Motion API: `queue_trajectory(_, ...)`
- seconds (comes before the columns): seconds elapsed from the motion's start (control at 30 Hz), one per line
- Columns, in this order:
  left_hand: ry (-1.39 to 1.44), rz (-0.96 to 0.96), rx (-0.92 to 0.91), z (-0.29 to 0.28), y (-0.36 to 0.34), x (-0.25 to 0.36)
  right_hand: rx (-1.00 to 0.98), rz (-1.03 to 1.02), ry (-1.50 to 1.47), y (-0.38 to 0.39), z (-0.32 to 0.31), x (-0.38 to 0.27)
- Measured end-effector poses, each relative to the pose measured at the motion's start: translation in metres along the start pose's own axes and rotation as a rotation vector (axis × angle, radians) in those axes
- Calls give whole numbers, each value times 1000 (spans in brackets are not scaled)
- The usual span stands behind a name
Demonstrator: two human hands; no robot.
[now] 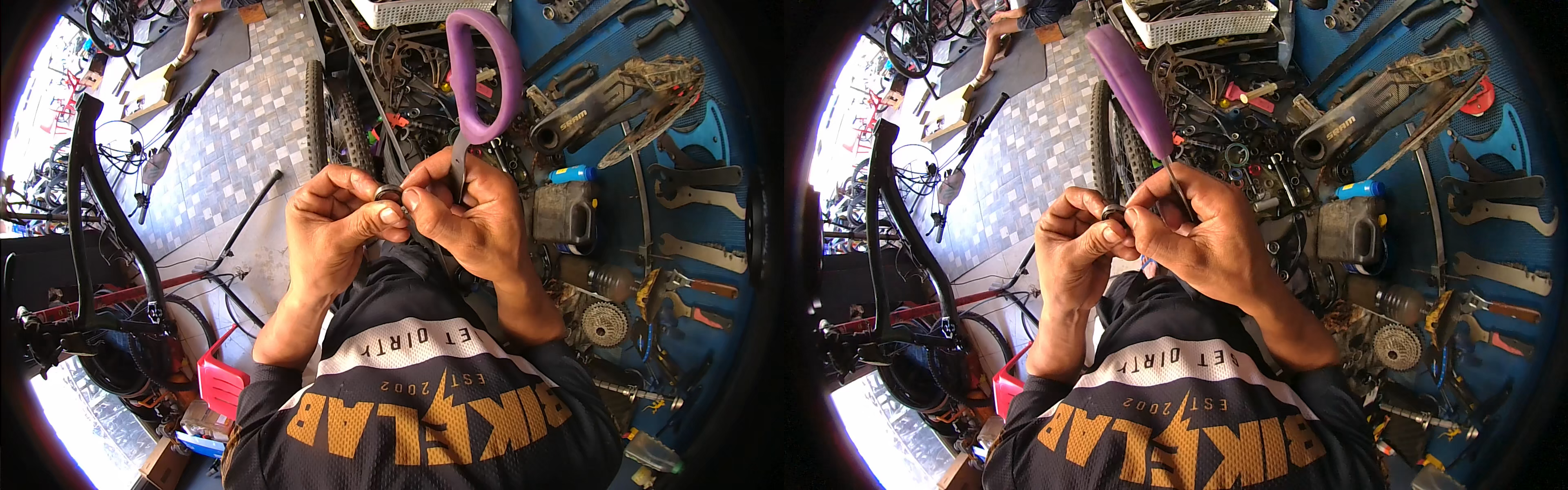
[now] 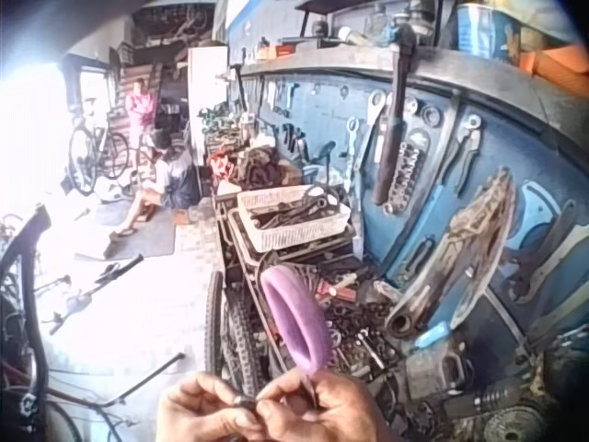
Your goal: The person manipulates a small metal ring with pliers, applies lubricant from a syringe, and then uses a heat gun on the bicycle frame. The person handles the ring, pliers, syringe, and heat gun in a workshop setting.
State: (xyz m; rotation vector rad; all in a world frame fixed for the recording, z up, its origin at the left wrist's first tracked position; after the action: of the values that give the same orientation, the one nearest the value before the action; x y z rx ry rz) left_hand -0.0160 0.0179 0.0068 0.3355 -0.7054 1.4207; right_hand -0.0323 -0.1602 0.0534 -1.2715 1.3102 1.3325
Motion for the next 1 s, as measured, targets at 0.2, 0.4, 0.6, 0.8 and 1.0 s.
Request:
queue_trajectory(0.2,-100,119,-16,5,8,2,55,-98,35,4,4,-6)
queue_trajectory(0.4,-125,157,-35,9,10,2,48,-185,137,4,1,-10)
queue_trajectory(0.6,-101,147,-44,10,10,2,73,-172,143,6,3,-9)
queue_trajectory(0.8,-84,151,9,13,10,0,93,-73,144,9,6,-11)
queue_trajectory(1.0,-73,139,14,13,9,-1,42,-9,109,10,5,-11)
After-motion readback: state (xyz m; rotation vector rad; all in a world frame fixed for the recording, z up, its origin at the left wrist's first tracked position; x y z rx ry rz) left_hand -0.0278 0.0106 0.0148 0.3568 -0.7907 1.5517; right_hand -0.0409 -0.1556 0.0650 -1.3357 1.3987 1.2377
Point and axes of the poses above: each hand's wrist, its own y-axis away from the middle knuckle, its own z-axis out of the palm, x = y × z, the point moved 1 cm from there along -y, towards the middle knuckle, and after that the axes turned 14 degrees about z, right-handed, at the moved point
